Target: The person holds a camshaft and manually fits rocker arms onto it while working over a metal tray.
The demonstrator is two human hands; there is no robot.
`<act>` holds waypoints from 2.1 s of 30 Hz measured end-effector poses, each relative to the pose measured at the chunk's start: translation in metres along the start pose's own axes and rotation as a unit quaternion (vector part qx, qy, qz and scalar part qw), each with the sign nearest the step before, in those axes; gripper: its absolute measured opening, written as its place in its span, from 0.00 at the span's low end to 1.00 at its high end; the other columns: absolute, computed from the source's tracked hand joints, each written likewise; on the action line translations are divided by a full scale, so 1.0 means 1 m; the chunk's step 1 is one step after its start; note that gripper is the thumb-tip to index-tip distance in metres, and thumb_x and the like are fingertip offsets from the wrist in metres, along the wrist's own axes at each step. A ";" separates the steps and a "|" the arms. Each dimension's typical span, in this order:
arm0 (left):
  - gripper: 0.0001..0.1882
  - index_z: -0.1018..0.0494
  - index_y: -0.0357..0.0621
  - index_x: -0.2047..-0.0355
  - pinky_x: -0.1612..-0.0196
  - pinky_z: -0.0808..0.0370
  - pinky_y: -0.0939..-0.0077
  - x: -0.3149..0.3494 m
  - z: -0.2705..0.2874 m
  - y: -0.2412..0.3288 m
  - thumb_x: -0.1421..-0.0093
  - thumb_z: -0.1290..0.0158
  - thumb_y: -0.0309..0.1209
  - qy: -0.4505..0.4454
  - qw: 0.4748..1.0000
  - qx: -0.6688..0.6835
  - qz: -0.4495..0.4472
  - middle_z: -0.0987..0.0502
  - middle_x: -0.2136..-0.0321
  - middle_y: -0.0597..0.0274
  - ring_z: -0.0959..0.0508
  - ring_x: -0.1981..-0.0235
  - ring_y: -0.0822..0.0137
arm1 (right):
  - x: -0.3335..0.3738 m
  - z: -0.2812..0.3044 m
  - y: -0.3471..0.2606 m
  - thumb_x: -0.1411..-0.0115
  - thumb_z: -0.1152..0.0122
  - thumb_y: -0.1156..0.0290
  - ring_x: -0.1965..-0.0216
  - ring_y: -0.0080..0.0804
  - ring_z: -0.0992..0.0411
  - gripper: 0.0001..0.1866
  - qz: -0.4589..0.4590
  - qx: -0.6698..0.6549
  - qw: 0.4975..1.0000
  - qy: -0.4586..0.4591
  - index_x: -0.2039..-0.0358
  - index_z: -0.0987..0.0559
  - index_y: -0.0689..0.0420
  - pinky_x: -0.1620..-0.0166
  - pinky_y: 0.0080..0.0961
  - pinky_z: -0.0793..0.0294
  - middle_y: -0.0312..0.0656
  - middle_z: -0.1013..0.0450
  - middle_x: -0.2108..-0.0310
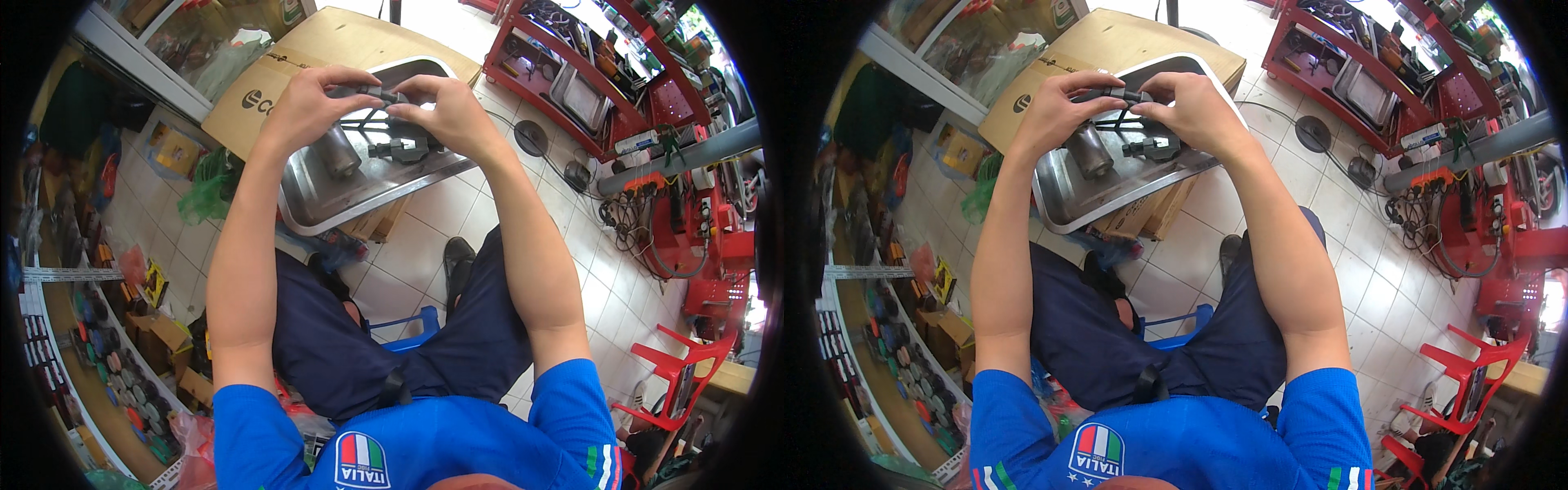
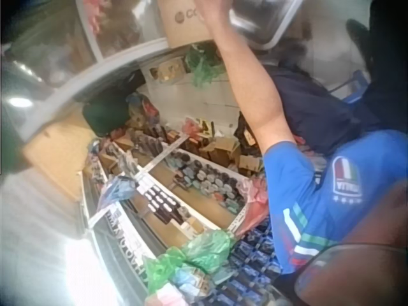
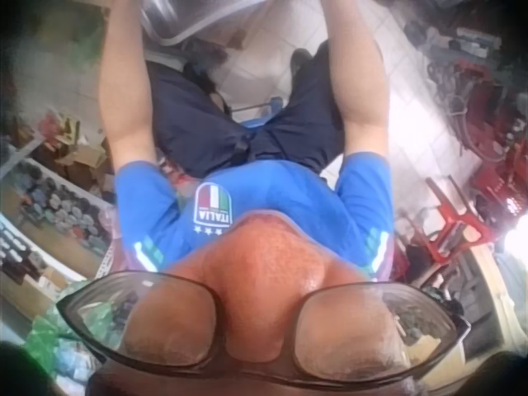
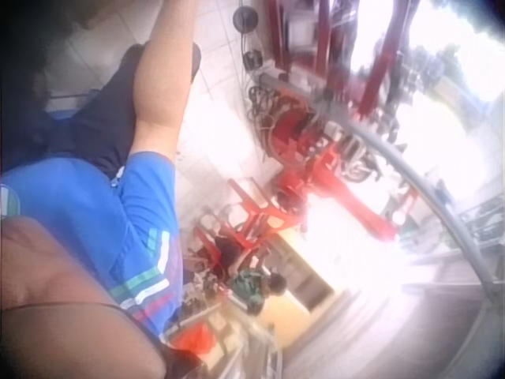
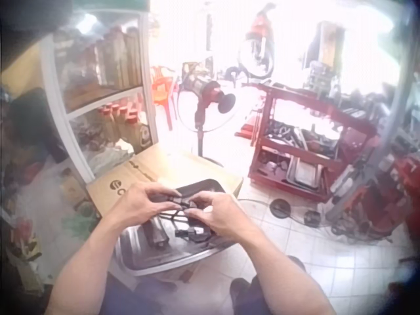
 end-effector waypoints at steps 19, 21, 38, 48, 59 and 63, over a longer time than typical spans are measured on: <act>0.14 0.17 0.41 0.57 0.44 0.26 0.71 -0.001 0.022 -0.007 0.42 0.34 0.30 0.027 0.998 -0.023 0.049 0.16 0.61 0.63 0.20 0.57 0.72 | -0.002 -0.002 -0.003 0.36 0.34 0.67 0.63 0.26 0.22 0.15 -0.035 -0.074 0.996 0.025 0.54 0.19 0.64 0.62 0.24 0.18 0.44 0.22 0.63; 0.14 0.17 0.40 0.57 0.43 0.26 0.71 0.002 0.023 0.000 0.43 0.33 0.30 0.027 0.998 -0.058 0.017 0.16 0.61 0.63 0.19 0.58 0.72 | -0.002 -0.002 -0.005 0.36 0.34 0.66 0.64 0.26 0.22 0.15 -0.028 -0.070 0.997 0.035 0.54 0.19 0.64 0.63 0.24 0.18 0.43 0.22 0.64; 0.15 0.17 0.39 0.56 0.53 0.24 0.76 0.003 0.015 0.005 0.40 0.34 0.34 0.002 0.994 -0.091 0.056 0.17 0.63 0.64 0.20 0.60 0.73 | 0.001 0.004 -0.010 0.36 0.33 0.67 0.70 0.26 0.23 0.15 -0.006 -0.026 0.999 0.038 0.55 0.19 0.64 0.64 0.25 0.21 0.44 0.22 0.66; 0.17 0.18 0.40 0.54 0.51 0.25 0.74 0.003 0.014 -0.004 0.41 0.34 0.34 0.015 0.997 -0.070 0.019 0.18 0.62 0.64 0.20 0.58 0.72 | -0.001 0.000 -0.007 0.35 0.34 0.70 0.63 0.24 0.25 0.15 -0.041 -0.044 0.998 0.005 0.52 0.20 0.65 0.60 0.22 0.17 0.40 0.23 0.62; 0.15 0.18 0.42 0.56 0.44 0.26 0.70 0.002 0.017 -0.006 0.42 0.33 0.34 0.005 0.997 -0.078 0.014 0.18 0.60 0.63 0.20 0.56 0.70 | 0.000 0.002 -0.008 0.37 0.32 0.69 0.68 0.27 0.22 0.14 -0.029 -0.051 0.998 0.033 0.55 0.18 0.65 0.63 0.27 0.21 0.46 0.21 0.65; 0.14 0.18 0.42 0.58 0.44 0.27 0.68 0.004 0.014 0.002 0.42 0.34 0.35 0.048 0.993 -0.102 -0.025 0.18 0.59 0.62 0.20 0.55 0.68 | 0.001 0.005 -0.013 0.37 0.32 0.69 0.69 0.28 0.24 0.14 -0.037 -0.031 0.999 0.025 0.55 0.18 0.64 0.63 0.27 0.21 0.46 0.21 0.66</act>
Point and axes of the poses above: each hand's wrist, its own x-axis away from the middle knuckle, its own z-axis out of the back of the hand, y = z × x, the point moved 6 cm from there along -x, towards the middle knuckle
